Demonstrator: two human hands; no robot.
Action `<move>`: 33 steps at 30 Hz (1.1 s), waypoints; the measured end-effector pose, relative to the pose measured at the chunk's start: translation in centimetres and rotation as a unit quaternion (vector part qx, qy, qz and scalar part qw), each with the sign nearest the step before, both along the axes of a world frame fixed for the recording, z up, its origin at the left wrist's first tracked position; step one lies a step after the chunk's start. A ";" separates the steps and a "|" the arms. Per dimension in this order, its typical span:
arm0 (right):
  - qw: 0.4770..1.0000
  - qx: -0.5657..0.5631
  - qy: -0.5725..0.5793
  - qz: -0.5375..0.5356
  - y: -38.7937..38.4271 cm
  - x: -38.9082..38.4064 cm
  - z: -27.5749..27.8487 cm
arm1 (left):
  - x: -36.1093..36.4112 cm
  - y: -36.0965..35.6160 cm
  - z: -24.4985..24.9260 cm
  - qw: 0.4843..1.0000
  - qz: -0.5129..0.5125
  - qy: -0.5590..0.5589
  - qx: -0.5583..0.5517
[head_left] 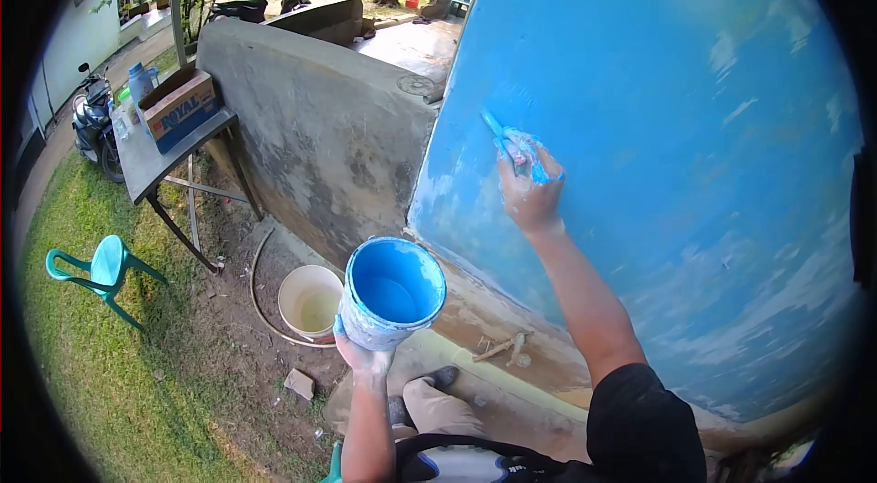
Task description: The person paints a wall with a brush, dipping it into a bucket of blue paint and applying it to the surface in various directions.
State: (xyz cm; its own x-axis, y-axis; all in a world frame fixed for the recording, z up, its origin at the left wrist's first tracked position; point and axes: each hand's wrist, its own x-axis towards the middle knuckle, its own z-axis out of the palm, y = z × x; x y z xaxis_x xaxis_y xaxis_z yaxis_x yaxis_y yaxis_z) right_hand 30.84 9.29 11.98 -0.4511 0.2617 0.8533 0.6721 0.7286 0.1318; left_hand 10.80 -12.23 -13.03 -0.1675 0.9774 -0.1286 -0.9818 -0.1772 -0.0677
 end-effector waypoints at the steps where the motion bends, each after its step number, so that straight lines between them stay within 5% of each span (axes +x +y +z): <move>1: 0.998 -0.030 0.047 0.023 -1.0 -0.5 0.4 | 0.0 -0.1 -0.2 1.000 -0.003 0.017 0.005; 6: 0.958 -0.249 0.118 0.082 1.0 -1.3 -10.1 | -0.3 -0.3 -1.5 1.000 0.015 0.004 -0.017; 8: 0.980 -0.176 -0.089 -0.031 4.2 0.3 -15.8 | -0.5 -0.3 -2.1 1.000 0.021 0.014 -0.016; 12: 0.971 -0.215 -0.098 -0.037 4.0 1.1 -8.4 | -0.4 0.0 -2.2 1.000 0.025 -0.004 -0.014; 14: 0.986 -0.158 0.052 0.003 1.7 0.6 -4.3 | -0.4 0.3 -1.5 1.000 0.024 0.001 -0.019; 16: 0.995 -0.077 0.060 0.017 0.2 -0.2 -3.1 | -0.5 0.8 -0.4 0.999 0.027 0.030 -0.017; 18: 0.997 0.005 0.065 0.031 -0.7 -1.2 -4.6 | -0.7 1.0 -0.2 0.999 0.020 0.024 -0.005; 20: 0.976 -0.192 0.084 0.053 -0.5 -1.6 -9.5 | -0.9 1.0 -0.2 0.999 0.016 0.025 0.016; 24: 0.978 -0.202 -0.060 -0.002 1.7 0.4 -13.5 | -1.0 0.8 -0.1 0.999 0.010 0.041 0.007; 29: 0.994 -0.023 0.104 0.032 0.0 1.8 -1.3 | -0.5 0.5 -0.9 1.000 0.006 0.025 0.001; 33: 0.993 0.107 0.016 -0.039 -3.6 2.1 -0.9 | -0.2 0.8 -2.1 1.000 0.002 0.004 0.000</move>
